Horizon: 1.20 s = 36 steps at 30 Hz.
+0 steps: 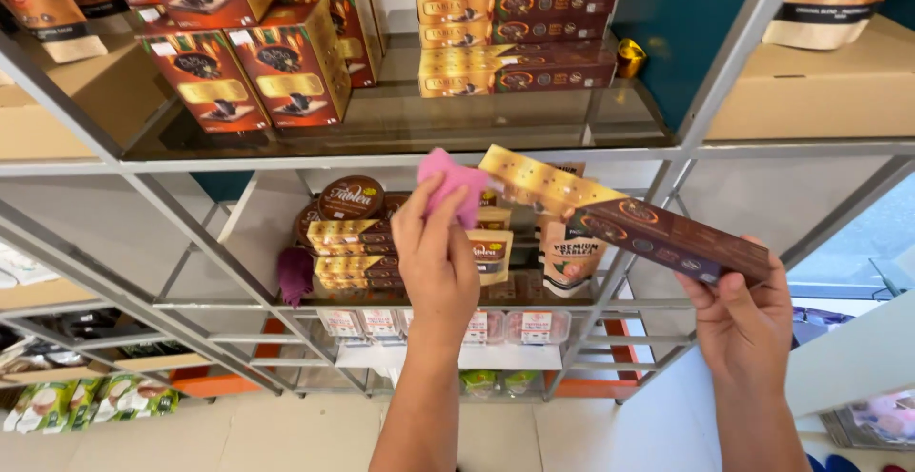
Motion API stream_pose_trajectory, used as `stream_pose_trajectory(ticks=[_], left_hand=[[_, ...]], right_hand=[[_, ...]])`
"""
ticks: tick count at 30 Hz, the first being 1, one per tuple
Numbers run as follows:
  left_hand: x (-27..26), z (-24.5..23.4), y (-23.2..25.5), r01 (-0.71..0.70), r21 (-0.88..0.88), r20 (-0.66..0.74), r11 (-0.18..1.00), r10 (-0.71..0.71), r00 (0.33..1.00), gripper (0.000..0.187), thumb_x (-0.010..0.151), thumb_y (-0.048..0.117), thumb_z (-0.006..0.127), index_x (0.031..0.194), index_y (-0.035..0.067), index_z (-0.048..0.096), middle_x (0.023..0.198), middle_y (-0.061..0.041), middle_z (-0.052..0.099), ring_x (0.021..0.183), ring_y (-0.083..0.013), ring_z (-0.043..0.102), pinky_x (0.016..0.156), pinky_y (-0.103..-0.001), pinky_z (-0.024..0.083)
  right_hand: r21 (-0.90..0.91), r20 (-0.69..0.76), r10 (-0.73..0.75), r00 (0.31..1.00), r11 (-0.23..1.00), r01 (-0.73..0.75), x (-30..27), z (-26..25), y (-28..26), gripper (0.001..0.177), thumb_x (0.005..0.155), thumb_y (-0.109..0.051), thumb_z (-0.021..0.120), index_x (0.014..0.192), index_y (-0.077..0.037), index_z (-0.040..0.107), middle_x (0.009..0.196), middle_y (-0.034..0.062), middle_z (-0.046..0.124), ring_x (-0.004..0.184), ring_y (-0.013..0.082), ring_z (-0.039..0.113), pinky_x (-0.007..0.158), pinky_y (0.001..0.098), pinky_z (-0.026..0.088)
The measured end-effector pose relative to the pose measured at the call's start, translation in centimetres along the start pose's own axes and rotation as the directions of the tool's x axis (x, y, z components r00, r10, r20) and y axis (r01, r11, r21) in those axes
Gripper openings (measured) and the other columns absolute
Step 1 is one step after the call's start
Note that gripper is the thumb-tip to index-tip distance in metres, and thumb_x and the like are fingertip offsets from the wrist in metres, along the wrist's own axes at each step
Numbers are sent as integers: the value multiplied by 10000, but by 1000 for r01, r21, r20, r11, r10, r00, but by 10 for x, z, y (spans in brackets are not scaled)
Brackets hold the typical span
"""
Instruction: Wiping dust off product boxes on a store shelf using a pink cloth.
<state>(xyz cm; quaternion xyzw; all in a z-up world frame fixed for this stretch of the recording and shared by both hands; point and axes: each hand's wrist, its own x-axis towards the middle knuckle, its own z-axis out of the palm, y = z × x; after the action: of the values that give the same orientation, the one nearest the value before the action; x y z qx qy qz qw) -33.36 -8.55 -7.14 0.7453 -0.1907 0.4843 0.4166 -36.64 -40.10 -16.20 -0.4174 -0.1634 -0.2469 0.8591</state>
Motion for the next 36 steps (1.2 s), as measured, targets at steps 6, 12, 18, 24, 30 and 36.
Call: stream_pose_trajectory(ticks=[6,12,18,24,30,36], left_hand=[[-62,68,46,-208,-156,34,966,216,976,307,909,-55,662,1203,31,684,1360,-139,601,1252,-351,592,1106,-465,486],[-96,83,78,-349,-352,230,868,442,867,334,892,5,667,1225,5,703,1404,-102,613,1193,-305,618,1058,-444,527],[-77,43,4,-146,155,-82,977,160,984,303,903,-29,635,1165,100,717,1367,-98,622,1171,-345,634,1039,-443,505],[-68,14,-22,450,-622,30,641,-555,831,319,1057,67,542,1368,71,613,1297,-69,664,1084,-151,653,929,-297,556],[-64,12,-30,711,-690,536,137,-564,628,308,1052,107,502,1319,18,628,1166,-78,705,967,-157,679,754,-332,579],[-29,-7,11,215,-301,109,929,-191,976,256,1097,60,576,1340,25,646,1296,-130,698,1161,-232,689,1022,-335,551]], right_hand=[[161,1,164,986,973,-162,-11,4,6,260,1077,-86,634,1324,-49,566,1356,139,661,1262,269,666,1149,471,546],[233,-89,294,952,935,-267,-27,-27,25,304,1108,-86,658,1401,-52,584,1380,115,652,1284,225,620,1116,372,505],[172,-33,249,968,956,-240,-28,-25,-1,282,1074,-159,650,1324,-41,595,1360,139,655,1284,297,653,1114,431,556],[200,15,275,961,941,-273,-25,-58,-2,331,1095,-163,641,1399,-36,610,1367,157,670,1253,296,668,1086,441,568],[175,48,297,954,937,-301,-23,-77,4,288,1133,-148,621,1381,-4,594,1306,175,665,1243,317,672,1062,445,579],[61,133,313,940,944,-323,-22,-70,13,392,1071,-57,613,1455,-19,547,1350,177,653,1215,308,678,1009,456,593]])
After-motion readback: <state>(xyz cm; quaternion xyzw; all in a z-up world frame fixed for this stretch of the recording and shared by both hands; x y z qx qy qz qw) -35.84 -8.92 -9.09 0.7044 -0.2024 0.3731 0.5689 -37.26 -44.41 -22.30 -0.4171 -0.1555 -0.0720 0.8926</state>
